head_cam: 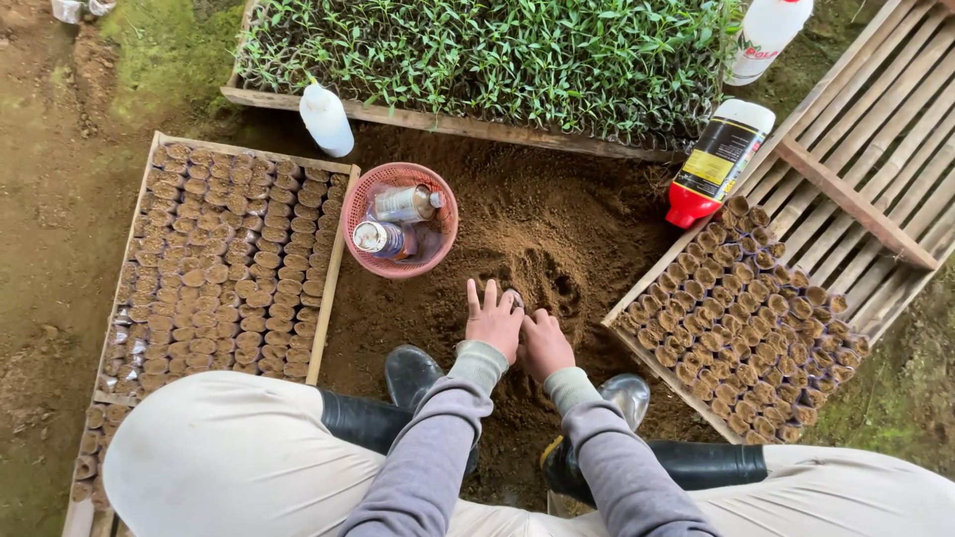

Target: The person scoops soil from a pile and fills small plastic seedling pots by hand. They then place the filled pots into a wooden tray. The person repeats this process multiple times.

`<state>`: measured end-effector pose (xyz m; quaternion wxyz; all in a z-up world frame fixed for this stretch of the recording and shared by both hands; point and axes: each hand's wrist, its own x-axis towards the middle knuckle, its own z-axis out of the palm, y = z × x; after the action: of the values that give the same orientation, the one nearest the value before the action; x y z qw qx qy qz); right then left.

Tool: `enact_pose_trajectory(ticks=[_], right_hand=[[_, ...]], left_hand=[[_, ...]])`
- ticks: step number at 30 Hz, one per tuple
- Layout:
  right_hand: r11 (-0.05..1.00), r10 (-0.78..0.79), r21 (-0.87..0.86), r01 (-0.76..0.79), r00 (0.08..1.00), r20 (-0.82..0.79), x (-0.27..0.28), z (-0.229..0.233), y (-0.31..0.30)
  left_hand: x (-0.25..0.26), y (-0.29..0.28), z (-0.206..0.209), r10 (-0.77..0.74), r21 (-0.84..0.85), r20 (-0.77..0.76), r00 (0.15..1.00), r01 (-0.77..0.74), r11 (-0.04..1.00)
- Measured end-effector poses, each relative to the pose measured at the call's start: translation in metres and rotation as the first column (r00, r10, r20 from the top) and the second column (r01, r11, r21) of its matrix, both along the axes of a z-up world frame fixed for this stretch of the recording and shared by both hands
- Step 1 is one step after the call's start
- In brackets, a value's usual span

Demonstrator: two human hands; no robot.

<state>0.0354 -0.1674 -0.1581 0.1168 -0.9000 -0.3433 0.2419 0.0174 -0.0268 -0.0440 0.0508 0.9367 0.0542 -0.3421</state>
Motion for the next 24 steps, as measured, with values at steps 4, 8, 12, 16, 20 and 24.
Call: enact_pose_trajectory(ticks=[4,8,12,16,20,24], right_hand=[[0.998,-0.012,0.065,0.014,0.999,-0.029,0.002,-0.025,-0.003],[0.941,-0.318,0.016,0.339,0.898,-0.304,0.015,0.006,-0.003],[0.737,-0.502,0.101,0.668,0.641,-0.580,0.028,0.063,0.007],[0.782,-0.460,0.174,0.599,0.742,-0.487,0.050,0.071,0.015],[0.811,-0.400,0.246,0.530,0.811,-0.427,0.050,0.084,0.028],[0.841,-0.289,0.336,0.424,0.878,-0.382,0.047,0.084,0.029]], left_hand=[[-0.001,0.002,0.004,0.005,0.008,0.011,1.000,-0.005,1.000],[-0.001,0.002,0.011,-0.002,0.010,-0.009,1.000,0.002,1.000],[-0.004,0.000,0.013,-0.002,0.015,-0.006,1.000,0.003,1.000],[-0.004,-0.003,0.014,-0.013,0.021,0.009,1.000,0.013,1.000],[-0.006,-0.004,0.010,-0.040,0.056,0.059,0.997,0.036,0.998],[-0.007,-0.004,0.007,-0.031,0.053,0.088,0.996,0.026,0.998]])
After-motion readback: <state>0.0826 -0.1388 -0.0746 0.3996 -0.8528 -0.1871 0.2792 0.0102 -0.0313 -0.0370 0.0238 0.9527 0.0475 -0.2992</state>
